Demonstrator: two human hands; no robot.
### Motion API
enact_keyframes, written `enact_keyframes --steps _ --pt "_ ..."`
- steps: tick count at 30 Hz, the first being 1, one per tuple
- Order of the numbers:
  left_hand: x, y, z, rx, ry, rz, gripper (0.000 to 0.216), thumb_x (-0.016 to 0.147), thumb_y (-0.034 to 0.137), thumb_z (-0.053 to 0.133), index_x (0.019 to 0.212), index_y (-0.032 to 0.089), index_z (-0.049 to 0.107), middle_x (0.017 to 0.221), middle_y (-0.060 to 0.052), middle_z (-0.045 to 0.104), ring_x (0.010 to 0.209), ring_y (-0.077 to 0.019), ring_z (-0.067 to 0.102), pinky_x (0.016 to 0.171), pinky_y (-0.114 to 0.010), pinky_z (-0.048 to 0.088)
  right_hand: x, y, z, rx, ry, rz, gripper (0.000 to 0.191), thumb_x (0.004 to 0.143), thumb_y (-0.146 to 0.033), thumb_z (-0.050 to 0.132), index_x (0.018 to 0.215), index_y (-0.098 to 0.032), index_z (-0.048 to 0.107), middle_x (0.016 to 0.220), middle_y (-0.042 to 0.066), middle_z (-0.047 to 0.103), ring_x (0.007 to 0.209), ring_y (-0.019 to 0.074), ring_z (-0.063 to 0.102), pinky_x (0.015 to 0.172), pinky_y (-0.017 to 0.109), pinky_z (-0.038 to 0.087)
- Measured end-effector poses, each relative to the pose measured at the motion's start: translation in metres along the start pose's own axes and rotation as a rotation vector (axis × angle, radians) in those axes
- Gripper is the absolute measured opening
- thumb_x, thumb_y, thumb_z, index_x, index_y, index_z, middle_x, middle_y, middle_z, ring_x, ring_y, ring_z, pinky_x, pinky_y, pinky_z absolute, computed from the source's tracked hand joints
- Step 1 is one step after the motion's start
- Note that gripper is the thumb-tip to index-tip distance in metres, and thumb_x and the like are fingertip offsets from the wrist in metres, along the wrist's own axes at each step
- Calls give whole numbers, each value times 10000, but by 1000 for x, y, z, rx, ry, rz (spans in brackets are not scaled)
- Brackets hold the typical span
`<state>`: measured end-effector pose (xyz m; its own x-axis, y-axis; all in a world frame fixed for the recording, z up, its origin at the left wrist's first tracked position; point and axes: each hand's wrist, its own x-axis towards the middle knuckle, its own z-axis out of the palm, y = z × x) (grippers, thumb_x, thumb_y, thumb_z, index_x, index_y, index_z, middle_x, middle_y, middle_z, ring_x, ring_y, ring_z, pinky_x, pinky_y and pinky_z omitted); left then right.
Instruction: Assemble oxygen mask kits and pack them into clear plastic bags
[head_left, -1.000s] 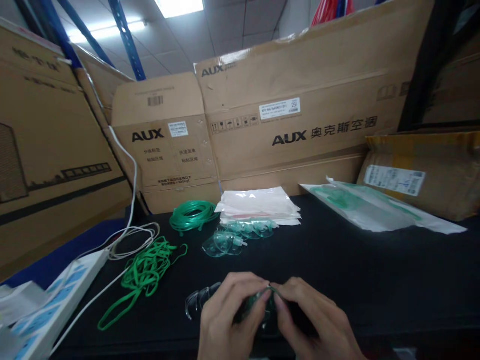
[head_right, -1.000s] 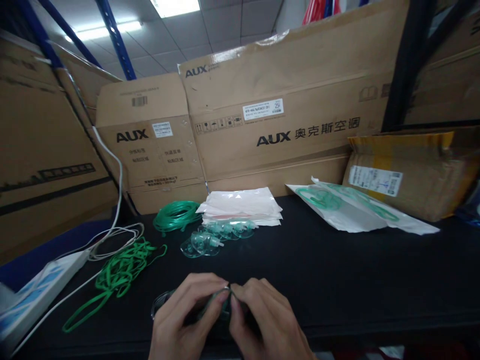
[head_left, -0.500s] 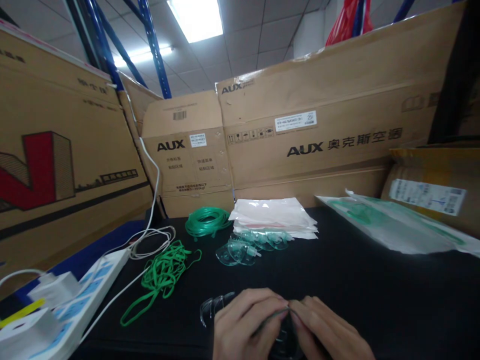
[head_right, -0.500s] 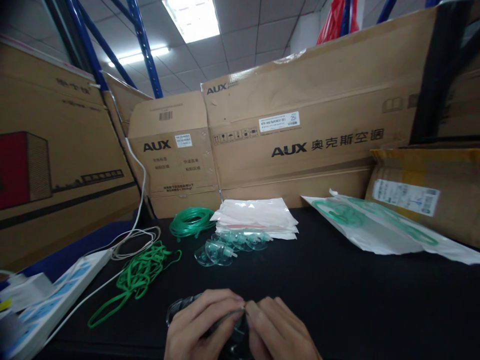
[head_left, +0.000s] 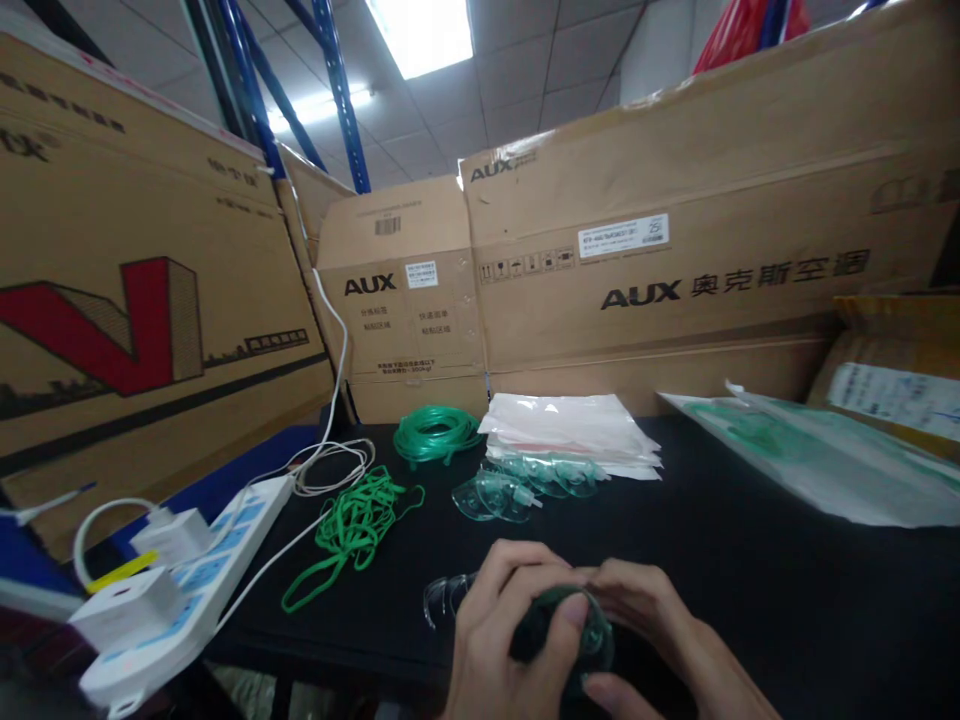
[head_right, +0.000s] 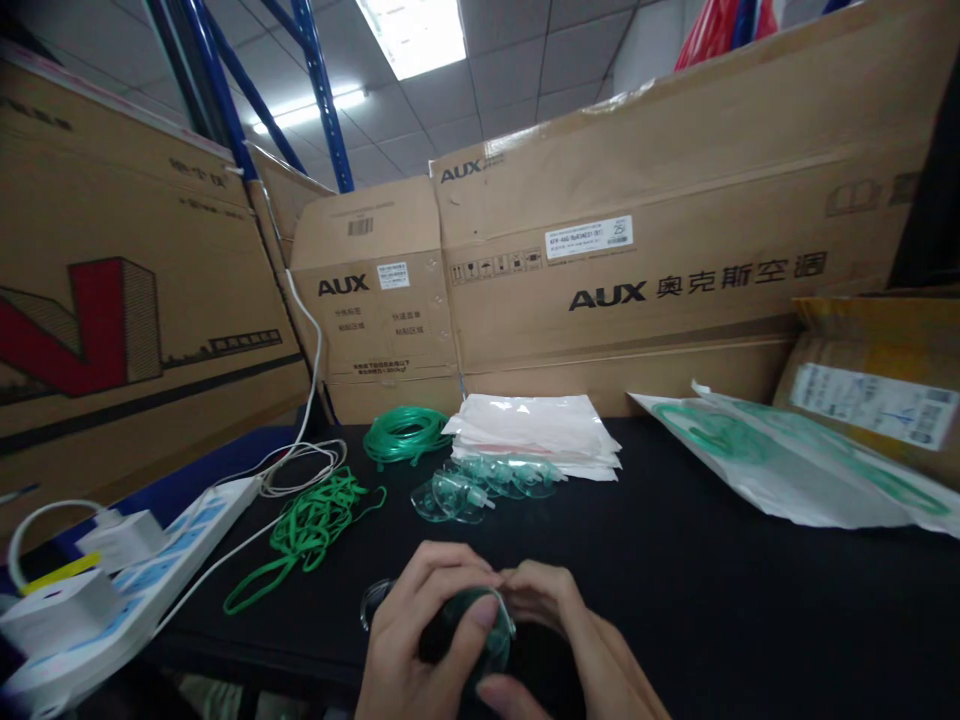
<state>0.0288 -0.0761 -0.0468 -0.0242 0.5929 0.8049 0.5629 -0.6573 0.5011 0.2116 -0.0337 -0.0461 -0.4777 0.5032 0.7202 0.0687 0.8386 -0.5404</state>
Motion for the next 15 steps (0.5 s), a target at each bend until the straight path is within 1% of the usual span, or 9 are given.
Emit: enact_keyframes --steps 2,4,5,7,8,9,11,13,15 --pt "2 2 0 37 -1 0 266 918 131 643 1142 247 729 1021 -57 715 925 -191 713 830 -286 596 3 2 3 -12 26 10 496 899 -173 740 1348 -262 549 1139 63 797 988 200 802 850 195 636" --pt "7 4 -4 100 -14 39 319 918 133 642 1208 248 708 1051 -62 717 944 -192 713 834 -281 593 7 2 3 -53 46 -2 444 883 -143 733 1296 -252 610 1103 51 797 962 190 803 838 178 636" --pt "12 4 -9 139 -33 68 298 926 138 640 1194 243 714 1039 -61 720 935 -190 713 829 -278 590 9 1 3 -76 54 -8 402 872 -131 734 1246 -248 645 1076 42 798 943 184 803 834 169 633" --pt "23 3 -25 232 -93 95 189 960 167 618 1083 236 744 990 -51 729 905 -185 712 826 -279 580 12 -2 0 -111 68 -23 341 844 -123 751 1157 -242 689 1020 24 796 897 168 802 824 143 624" --pt "29 0 -37 291 -134 69 154 981 199 604 1005 237 751 964 -43 735 899 -189 712 836 -288 573 12 -4 -1 -120 71 -32 334 833 -127 763 1139 -241 696 1001 17 794 881 160 801 823 132 618" --pt "35 -4 -51 366 -161 -11 174 1001 251 584 949 242 750 963 -40 740 905 -199 714 852 -305 569 12 -5 -2 -126 71 -36 334 827 -134 774 1134 -244 698 991 9 794 874 153 799 824 122 611" --pt "44 -18 -84 529 -172 -177 260 1007 413 558 937 257 754 1003 -44 746 960 -246 717 875 -356 568 10 -6 -2 -137 72 -45 336 833 -157 784 1142 -254 695 1005 5 797 901 150 798 837 114 602" --pt "49 -36 -120 745 -146 -343 367 969 551 547 1040 261 760 1109 -69 740 1050 -319 704 948 -453 543 9 -7 -2 -147 78 -56 335 852 -185 779 1165 -263 689 1034 6 801 931 151 796 852 113 596" --pt "49 -54 -151 961 -106 -492 518 928 626 537 1135 199 745 1169 -139 726 1077 -390 698 955 -518 532 9 -6 -2 -151 69 -58 327 866 -195 767 1175 -268 687 1043 0 800 934 144 794 863 114 592"
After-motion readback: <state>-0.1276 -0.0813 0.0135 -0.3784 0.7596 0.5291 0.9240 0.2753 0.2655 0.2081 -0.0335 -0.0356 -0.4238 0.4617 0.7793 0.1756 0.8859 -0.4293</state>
